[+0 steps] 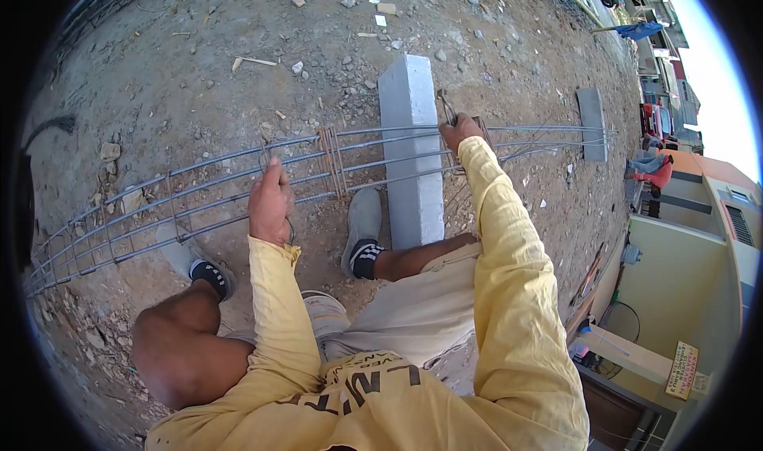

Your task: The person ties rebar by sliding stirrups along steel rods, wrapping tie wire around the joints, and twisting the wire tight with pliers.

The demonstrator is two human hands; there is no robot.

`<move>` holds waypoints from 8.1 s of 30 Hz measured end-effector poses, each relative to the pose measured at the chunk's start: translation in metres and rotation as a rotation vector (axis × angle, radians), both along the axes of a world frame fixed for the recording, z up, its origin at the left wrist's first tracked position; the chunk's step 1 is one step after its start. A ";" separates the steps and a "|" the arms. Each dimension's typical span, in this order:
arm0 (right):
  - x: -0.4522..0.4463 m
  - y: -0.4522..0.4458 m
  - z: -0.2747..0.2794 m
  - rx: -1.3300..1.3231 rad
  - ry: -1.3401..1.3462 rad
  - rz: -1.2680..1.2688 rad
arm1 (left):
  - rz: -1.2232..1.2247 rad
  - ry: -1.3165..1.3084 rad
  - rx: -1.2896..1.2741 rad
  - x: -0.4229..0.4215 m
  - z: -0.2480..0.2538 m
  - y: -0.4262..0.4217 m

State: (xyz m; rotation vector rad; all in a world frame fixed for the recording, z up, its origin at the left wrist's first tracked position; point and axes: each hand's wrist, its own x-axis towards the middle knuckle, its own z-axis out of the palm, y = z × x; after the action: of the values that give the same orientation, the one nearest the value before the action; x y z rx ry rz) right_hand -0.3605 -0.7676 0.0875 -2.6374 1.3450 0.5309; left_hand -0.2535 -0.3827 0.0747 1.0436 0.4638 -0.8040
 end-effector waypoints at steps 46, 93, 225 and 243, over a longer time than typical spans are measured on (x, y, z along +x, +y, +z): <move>-0.096 -0.067 -0.023 -0.059 0.175 -0.034 | -0.015 0.018 0.009 -0.006 -0.001 0.003; 0.000 0.216 -0.029 0.178 -0.111 -0.085 | -0.557 -0.737 0.768 -0.014 -0.075 0.014; -0.003 0.257 -0.072 0.903 -0.581 -0.021 | 0.473 -0.113 0.285 -0.151 -0.098 -0.023; -0.027 0.273 -0.064 1.039 -0.598 0.013 | 0.336 -0.221 0.415 -0.147 -0.098 -0.005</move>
State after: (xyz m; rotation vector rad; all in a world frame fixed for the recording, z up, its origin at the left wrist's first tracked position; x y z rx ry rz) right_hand -0.3873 -0.4945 0.0239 -1.7147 0.5965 0.2722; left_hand -0.4001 -0.3881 -0.0233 1.3746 0.6113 -0.2913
